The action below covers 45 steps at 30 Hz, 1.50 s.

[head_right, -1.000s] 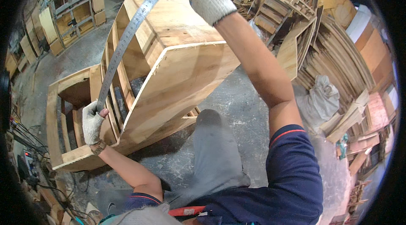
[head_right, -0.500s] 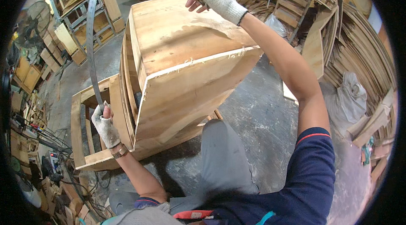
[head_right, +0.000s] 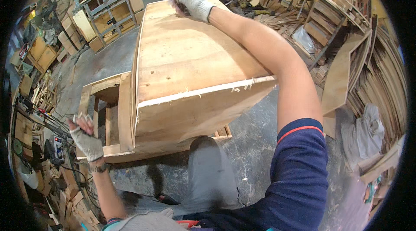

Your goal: The person measures a wooden furniture piece using a metal ruler and marks dimensions with a blue marker. They repeatedly reposition the ruler, write numbers on the wood surface, and adjust the piece to access different sides.

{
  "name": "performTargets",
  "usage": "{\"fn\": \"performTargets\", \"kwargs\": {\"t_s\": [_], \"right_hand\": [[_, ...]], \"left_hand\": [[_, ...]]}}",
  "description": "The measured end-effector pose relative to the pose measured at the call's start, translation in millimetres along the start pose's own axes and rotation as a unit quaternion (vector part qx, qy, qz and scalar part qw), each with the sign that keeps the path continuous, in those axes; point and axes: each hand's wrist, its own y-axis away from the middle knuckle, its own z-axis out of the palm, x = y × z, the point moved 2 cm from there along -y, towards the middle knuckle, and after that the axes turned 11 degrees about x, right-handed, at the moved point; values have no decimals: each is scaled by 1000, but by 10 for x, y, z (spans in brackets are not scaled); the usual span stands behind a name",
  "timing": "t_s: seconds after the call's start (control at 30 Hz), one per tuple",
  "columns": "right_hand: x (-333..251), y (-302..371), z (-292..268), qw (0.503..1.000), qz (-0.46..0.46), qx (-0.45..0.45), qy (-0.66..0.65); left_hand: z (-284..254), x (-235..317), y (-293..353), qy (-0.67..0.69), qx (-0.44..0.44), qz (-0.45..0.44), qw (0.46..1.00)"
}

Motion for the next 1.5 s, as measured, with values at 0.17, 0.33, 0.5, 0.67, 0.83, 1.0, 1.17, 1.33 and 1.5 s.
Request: {"fn": "performTargets", "kwargs": {"t_s": [0.17,0.33,0.5,0.67,0.83,1.0,1.17,1.33,1.5], "right_hand": [[-81,81,360,998,67,16,10],[-123,115,256,999,34,-37,13],[-186,243,259,984,-38,-24,174],[-222,256,320,957,-71,-24,279],[-192,234,243,950,-87,-28,300],[-353,324,263,926,-80,-42,368],[-513,463,254,878,-76,-44,471],[-638,535,246,848,-66,-42,524],[-675,559,220,849,-62,-42,523]], "left_hand": [[-849,140,84,31,200,-16,979],[-1180,-28,155,98,-24,6,995],[-1170,7,100,52,162,78,982],[-1365,69,10,36,183,102,977],[-1633,133,-99,-33,295,175,939],[-2654,225,-364,4,56,187,981],[-2348,132,-185,-37,200,207,957],[-2613,144,-316,2,70,159,985],[-2647,158,-399,12,126,129,984]]}}
